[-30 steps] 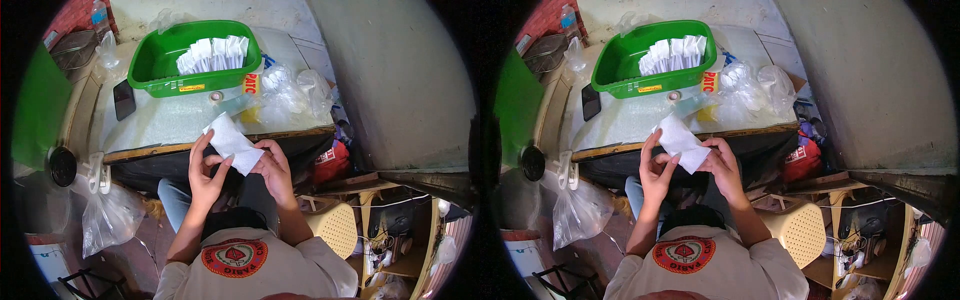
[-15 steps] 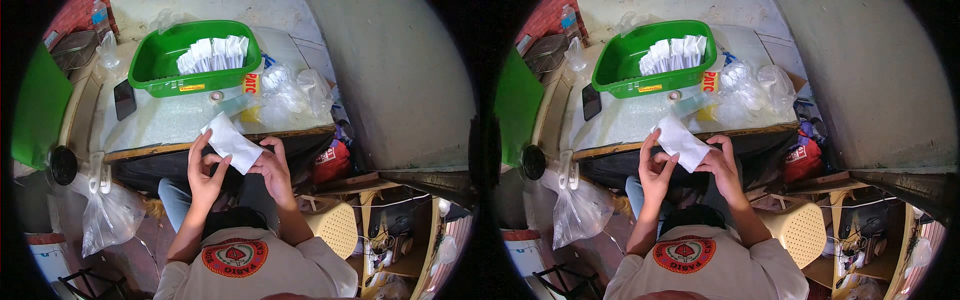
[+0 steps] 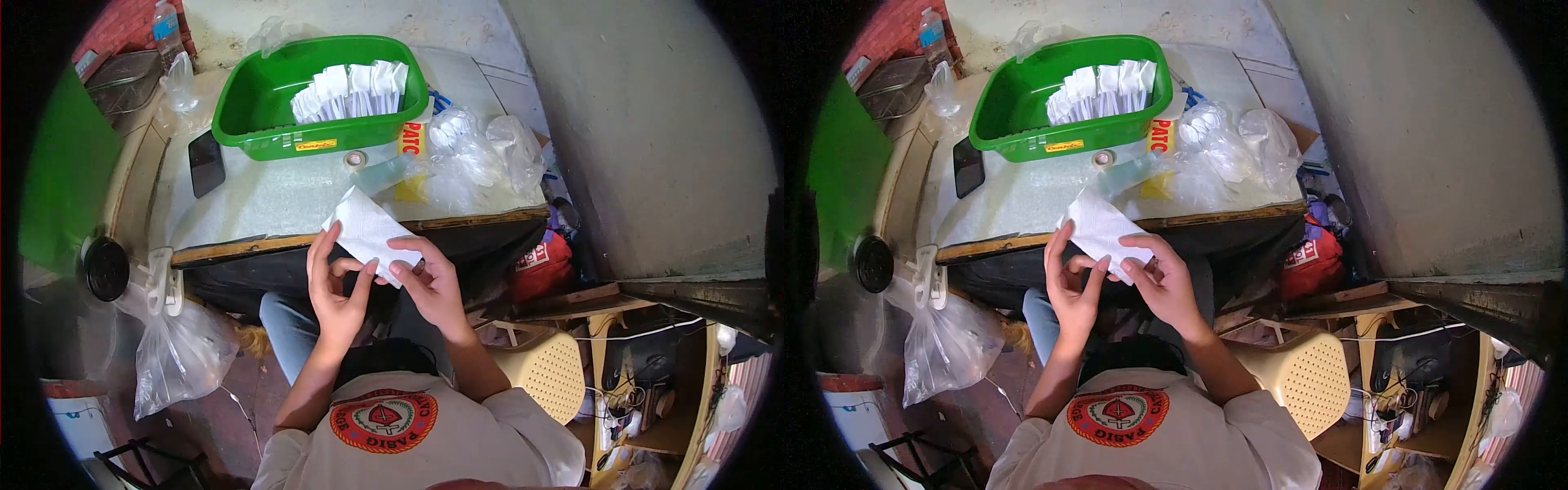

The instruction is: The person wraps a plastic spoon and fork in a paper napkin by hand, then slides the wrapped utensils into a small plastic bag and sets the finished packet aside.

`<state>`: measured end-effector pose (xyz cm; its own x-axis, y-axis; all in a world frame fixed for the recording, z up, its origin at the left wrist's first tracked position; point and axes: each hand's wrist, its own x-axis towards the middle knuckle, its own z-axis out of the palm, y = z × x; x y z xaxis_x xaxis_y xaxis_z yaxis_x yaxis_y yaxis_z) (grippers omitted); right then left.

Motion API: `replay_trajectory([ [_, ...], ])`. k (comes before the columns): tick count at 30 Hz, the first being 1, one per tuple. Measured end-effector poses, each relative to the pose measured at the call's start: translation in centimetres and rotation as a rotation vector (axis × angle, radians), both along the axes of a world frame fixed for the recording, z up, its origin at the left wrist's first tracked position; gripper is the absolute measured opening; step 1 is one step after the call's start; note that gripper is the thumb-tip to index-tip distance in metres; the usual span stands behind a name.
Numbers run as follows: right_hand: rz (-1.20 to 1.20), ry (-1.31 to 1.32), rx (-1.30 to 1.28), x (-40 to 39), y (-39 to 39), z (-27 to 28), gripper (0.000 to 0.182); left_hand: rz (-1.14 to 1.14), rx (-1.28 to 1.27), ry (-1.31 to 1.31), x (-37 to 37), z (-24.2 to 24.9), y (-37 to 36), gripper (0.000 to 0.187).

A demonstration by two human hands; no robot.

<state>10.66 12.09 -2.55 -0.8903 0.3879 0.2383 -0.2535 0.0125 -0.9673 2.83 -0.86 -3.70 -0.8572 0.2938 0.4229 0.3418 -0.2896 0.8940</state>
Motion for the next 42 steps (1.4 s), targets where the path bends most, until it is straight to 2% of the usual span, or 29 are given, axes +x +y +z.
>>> replay_trajectory([
  [3,-0.026,0.003,0.059,0.0,-0.4,0.8,0.033,0.010,0.028,-0.015,0.3,-0.2,0.0,0.069],
  [5,0.033,0.108,-0.082,-0.2,-0.8,0.9,0.042,0.008,0.041,-0.027,0.6,-0.3,0.0,0.069],
  [8,0.064,0.112,-0.162,0.0,-0.9,1.2,0.047,-0.012,0.105,-0.083,1.0,-0.2,0.0,0.071],
  [11,0.014,0.148,-0.015,-0.1,-0.8,0.6,0.048,-0.034,0.154,-0.132,1.0,-0.3,0.1,0.073],
  [14,0.009,0.142,-0.023,0.0,-1.0,0.3,0.049,-0.017,0.178,-0.108,1.0,-0.5,0.2,0.072],
  [20,0.009,0.156,0.036,-0.1,-1.1,0.8,0.049,-0.080,0.254,-0.291,1.2,-0.3,0.2,0.070],
  [25,0.022,0.132,0.053,-0.1,-1.2,0.7,0.049,-0.199,0.434,-0.408,1.6,0.2,0.5,0.054],
  [26,0.014,0.138,0.102,-0.1,-1.1,0.8,0.048,-0.199,0.434,-0.408,1.5,0.1,0.4,0.054],
  [28,0.026,0.134,0.099,-0.1,-1.2,0.9,0.048,-0.381,0.399,-0.422,1.3,0.0,-0.1,0.048],
  [30,0.034,0.129,0.096,-0.1,-1.2,1.0,0.048,-0.387,0.424,-0.488,1.2,0.1,-0.1,0.041],
  [32,0.022,0.132,0.170,0.1,-1.2,1.2,0.048,-0.435,0.321,-0.552,0.8,-0.1,-0.2,0.039],
  [42,0.061,0.102,0.141,0.4,-1.4,1.4,0.049,-0.374,0.294,-0.500,0.0,1.8,0.2,0.047],
])
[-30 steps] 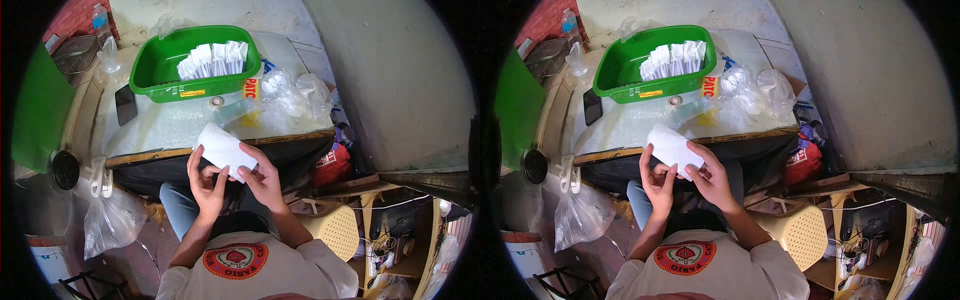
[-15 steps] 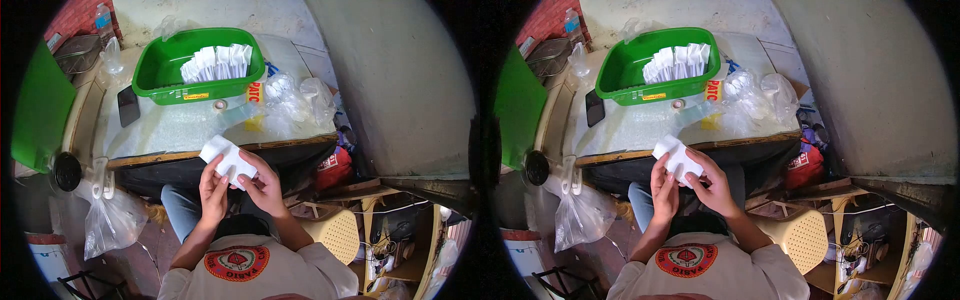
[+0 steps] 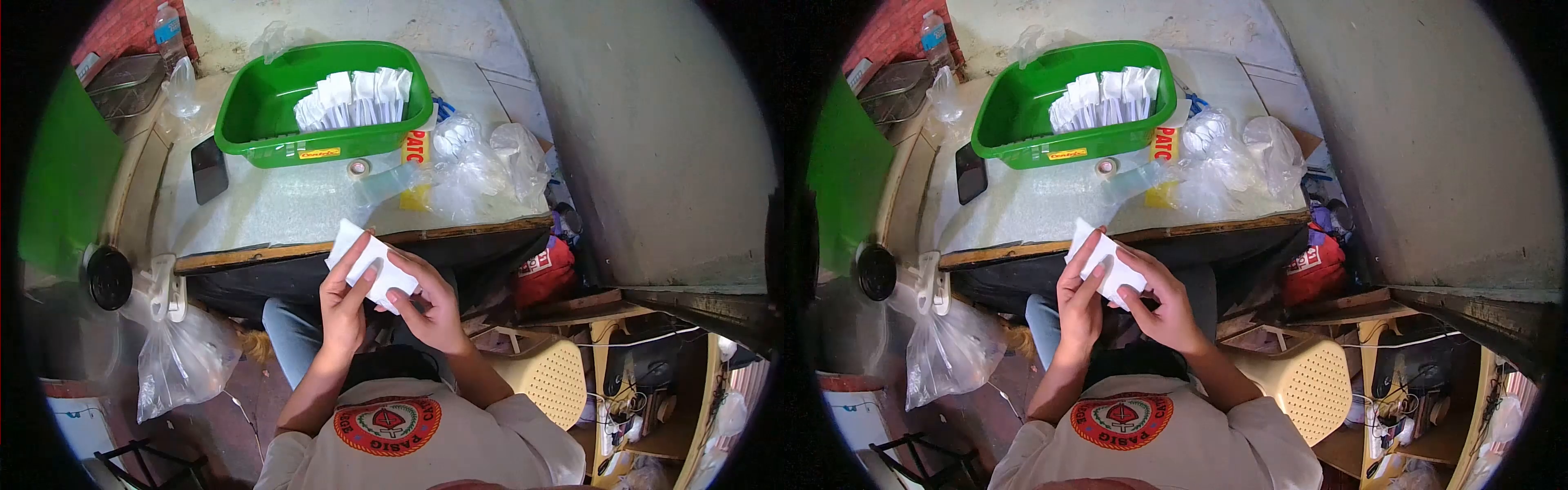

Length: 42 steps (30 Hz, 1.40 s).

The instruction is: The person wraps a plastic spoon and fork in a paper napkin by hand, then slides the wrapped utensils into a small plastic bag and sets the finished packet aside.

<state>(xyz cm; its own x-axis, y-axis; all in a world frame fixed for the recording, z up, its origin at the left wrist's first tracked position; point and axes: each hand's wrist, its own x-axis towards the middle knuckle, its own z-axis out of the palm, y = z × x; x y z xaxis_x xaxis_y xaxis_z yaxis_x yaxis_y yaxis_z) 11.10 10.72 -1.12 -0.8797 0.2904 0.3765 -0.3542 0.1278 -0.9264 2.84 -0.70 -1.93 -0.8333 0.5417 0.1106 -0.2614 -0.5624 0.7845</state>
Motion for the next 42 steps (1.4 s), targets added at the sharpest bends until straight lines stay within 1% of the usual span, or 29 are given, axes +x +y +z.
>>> replay_trajectory([
  [8,0.046,0.013,-0.003,0.4,0.1,-0.2,0.048,0.150,-0.034,0.053,-1.5,-0.3,-1.2,0.045],
  [10,0.051,0.009,0.010,0.6,0.4,0.0,0.047,0.130,-0.109,0.121,-2.0,-0.4,-1.7,0.044],
  [11,0.055,0.003,0.023,0.8,0.5,0.2,0.047,0.140,-0.138,0.142,-2.1,-0.4,-2.0,0.040],
  [12,0.054,0.004,0.023,0.9,0.8,0.3,0.047,0.140,-0.137,0.142,-2.4,-0.5,-2.3,0.040],
  [14,0.089,-0.028,-0.026,1.2,1.2,0.4,0.047,0.101,-0.212,0.215,-3.0,-0.7,-3.0,0.037],
  [15,0.089,-0.030,-0.028,1.3,1.3,0.4,0.047,0.127,-0.239,0.240,-3.0,-0.4,-3.2,0.033],
  [16,0.095,-0.022,-0.038,1.4,1.5,0.4,0.046,0.128,-0.240,0.239,-3.1,-0.3,-3.4,0.033],
  [18,0.101,-0.013,-0.048,1.6,1.8,0.5,0.046,0.063,-0.302,0.296,-3.5,-0.1,-3.9,0.026],
  [19,0.112,-0.021,-0.058,1.7,1.8,0.7,0.046,0.063,-0.302,0.296,-3.6,0.0,-4.0,0.026],
  [21,0.123,-0.028,-0.067,1.9,1.8,0.9,0.046,-0.040,-0.343,0.449,-3.8,0.4,-4.0,0.020],
  [25,0.157,-0.061,-0.059,2.2,1.9,1.1,0.046,-0.114,-0.364,0.467,-3.7,1.3,-3.5,0.021],
  [27,0.165,-0.057,-0.032,2.3,1.9,1.0,0.046,-0.104,-0.422,0.560,-3.5,2.2,-3.4,0.022],
  [33,0.190,-0.061,-0.046,2.6,1.9,1.2,0.048,-0.096,-0.419,0.496,-3.4,2.6,-3.5,0.026],
  [35,0.203,-0.109,-0.099,2.7,1.9,1.3,0.051,-0.081,-0.414,0.504,-3.3,2.6,-3.6,0.027],
  [40,0.216,-0.117,-0.100,2.8,1.9,1.6,0.054,-0.064,-0.439,0.485,-3.3,3.1,-4.0,0.029],
  [42,0.218,-0.138,-0.100,3.0,2.5,1.3,0.054,-0.066,-0.458,0.603,-3.4,3.1,-4.1,0.029],
])
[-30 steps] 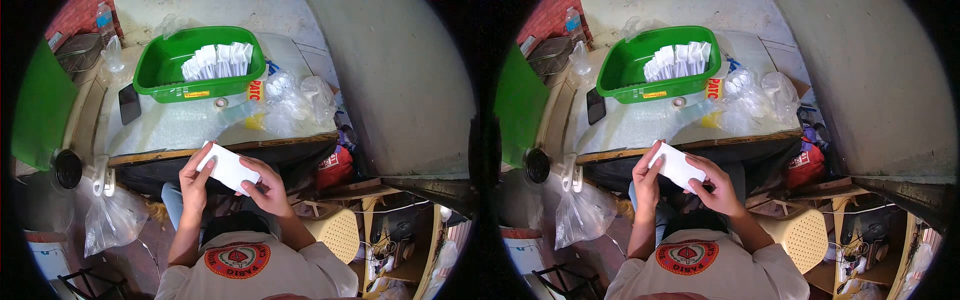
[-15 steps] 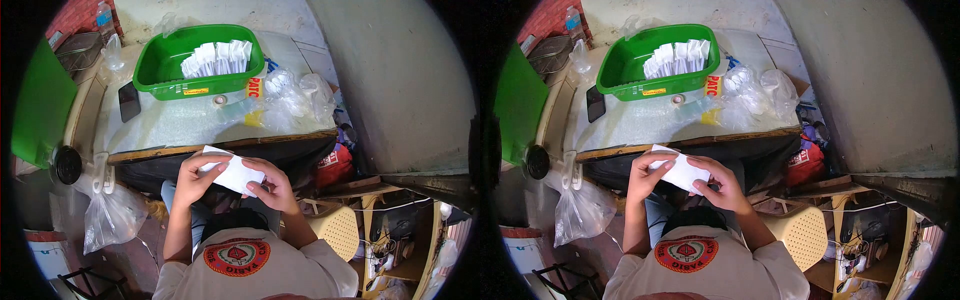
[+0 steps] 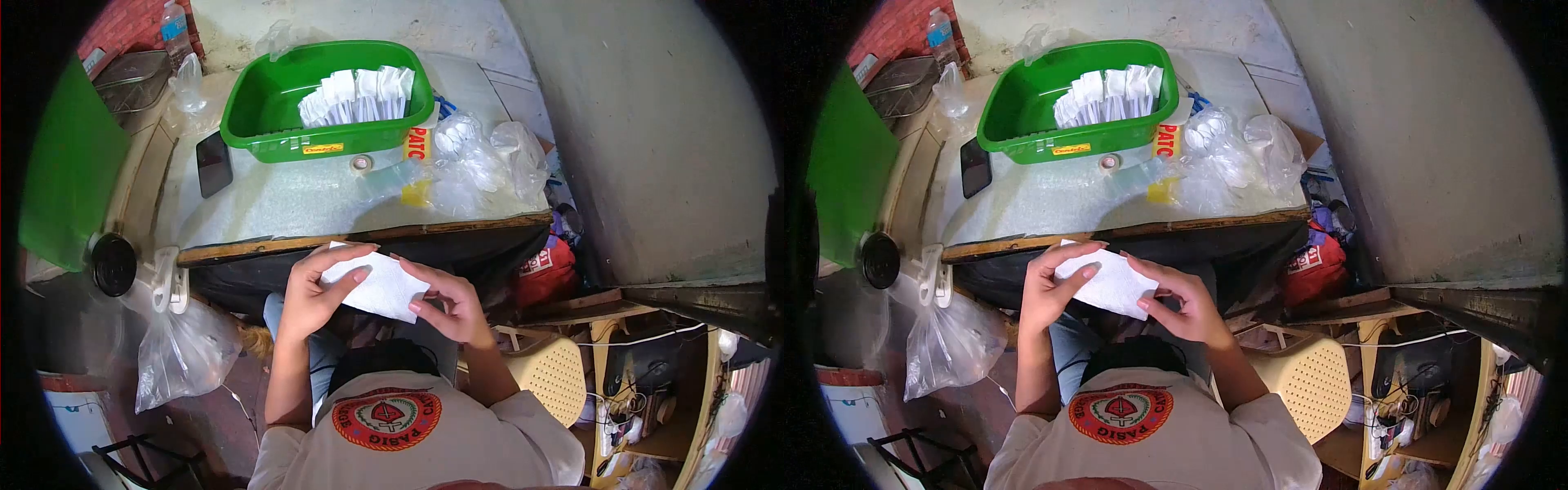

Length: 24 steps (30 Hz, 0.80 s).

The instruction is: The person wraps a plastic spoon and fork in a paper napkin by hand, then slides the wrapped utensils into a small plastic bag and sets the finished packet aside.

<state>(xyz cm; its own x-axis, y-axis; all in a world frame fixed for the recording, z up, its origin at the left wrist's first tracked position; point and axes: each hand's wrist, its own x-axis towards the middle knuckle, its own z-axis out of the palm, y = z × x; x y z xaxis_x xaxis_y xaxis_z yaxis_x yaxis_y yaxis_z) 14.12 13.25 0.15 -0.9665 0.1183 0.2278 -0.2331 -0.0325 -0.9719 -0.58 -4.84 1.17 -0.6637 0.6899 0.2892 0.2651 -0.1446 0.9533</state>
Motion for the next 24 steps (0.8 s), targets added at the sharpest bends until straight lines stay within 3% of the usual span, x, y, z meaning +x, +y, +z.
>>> replay_trajectory([
  [2,-0.035,0.061,0.195,0.0,1.4,-1.2,0.054,0.003,-0.010,-0.006,0.0,0.1,-0.1,0.029],
  [3,-0.081,0.011,0.078,0.2,1.3,-1.2,0.047,0.005,-0.021,-0.011,0.0,0.2,-0.1,0.030],
  [8,0.014,0.050,0.004,-1.7,1.9,0.4,0.030,-0.062,-0.026,-0.015,0.0,-0.1,0.2,0.029],
  [10,0.153,0.117,0.326,-2.9,2.3,1.2,0.024,-0.096,-0.026,0.006,0.0,-0.1,0.4,0.030],
  [12,0.175,0.154,0.321,-3.9,2.0,1.5,0.021,-0.153,-0.028,0.040,0.0,-0.1,0.5,0.030],
  [16,0.229,0.075,0.250,-4.3,2.2,1.4,0.016,-0.133,-0.057,0.046,-0.2,0.4,-0.1,0.031],
  [18,0.258,-0.100,0.180,-4.0,2.8,1.6,0.016,-0.134,-0.076,0.058,-0.4,0.5,-0.4,0.030],
  [20,0.248,-0.036,0.235,-3.8,3.0,1.2,0.016,-0.161,-0.087,0.059,-0.5,0.3,-0.4,0.031],
  [24,0.284,-0.212,0.215,-3.0,4.1,1.2,0.018,-0.193,-0.090,0.033,-0.4,-0.1,-0.2,0.031],
])
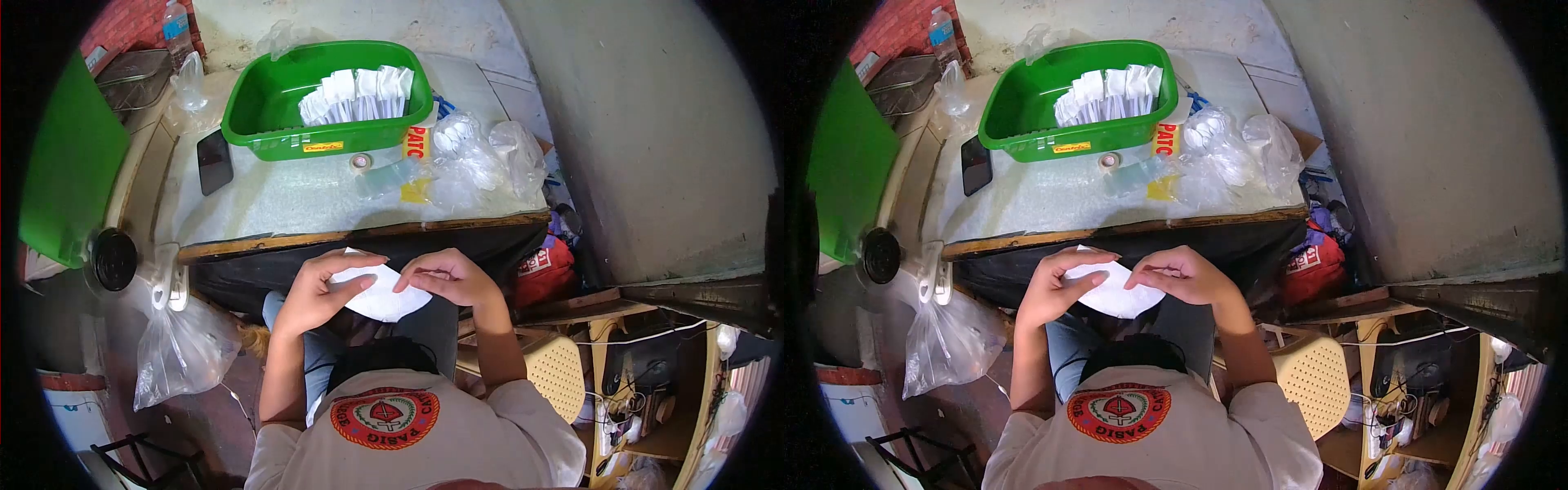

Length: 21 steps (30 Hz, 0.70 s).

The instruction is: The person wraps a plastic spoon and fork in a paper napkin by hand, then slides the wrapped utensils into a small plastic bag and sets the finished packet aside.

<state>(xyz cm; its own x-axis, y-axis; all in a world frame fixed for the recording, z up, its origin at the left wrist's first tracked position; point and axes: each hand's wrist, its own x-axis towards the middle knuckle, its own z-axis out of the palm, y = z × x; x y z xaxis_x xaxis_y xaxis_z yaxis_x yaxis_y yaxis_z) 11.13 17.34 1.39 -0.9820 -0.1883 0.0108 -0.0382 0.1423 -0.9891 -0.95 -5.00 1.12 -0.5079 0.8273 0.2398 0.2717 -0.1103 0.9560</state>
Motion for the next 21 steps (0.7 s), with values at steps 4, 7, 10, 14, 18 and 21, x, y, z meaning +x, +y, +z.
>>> replay_trajectory([
  [4,-0.005,0.025,-0.007,0.7,1.3,-0.3,0.021,0.033,-0.006,-0.041,-0.3,-0.2,-0.4,0.030],
  [7,0.015,-0.027,-0.151,1.1,2.0,-0.6,0.022,0.042,0.018,-0.077,-0.4,-0.2,-0.7,0.030],
  [10,0.006,-0.029,-0.195,1.5,2.4,-0.9,0.022,0.065,0.000,-0.099,-0.5,-0.3,-0.9,0.029],
  [14,-0.080,-0.018,-0.072,1.4,2.9,-1.9,0.016,0.085,0.013,-0.070,-0.4,-0.3,-0.7,0.030],
  [18,-0.255,0.153,-0.017,0.0,-0.3,-1.8,0.027,0.040,0.016,-0.053,0.0,-0.2,0.2,0.029],
  [21,-0.072,0.220,-0.081,-1.0,-2.1,-2.2,0.037,0.024,0.034,-0.038,0.3,-0.4,0.6,0.029],
])
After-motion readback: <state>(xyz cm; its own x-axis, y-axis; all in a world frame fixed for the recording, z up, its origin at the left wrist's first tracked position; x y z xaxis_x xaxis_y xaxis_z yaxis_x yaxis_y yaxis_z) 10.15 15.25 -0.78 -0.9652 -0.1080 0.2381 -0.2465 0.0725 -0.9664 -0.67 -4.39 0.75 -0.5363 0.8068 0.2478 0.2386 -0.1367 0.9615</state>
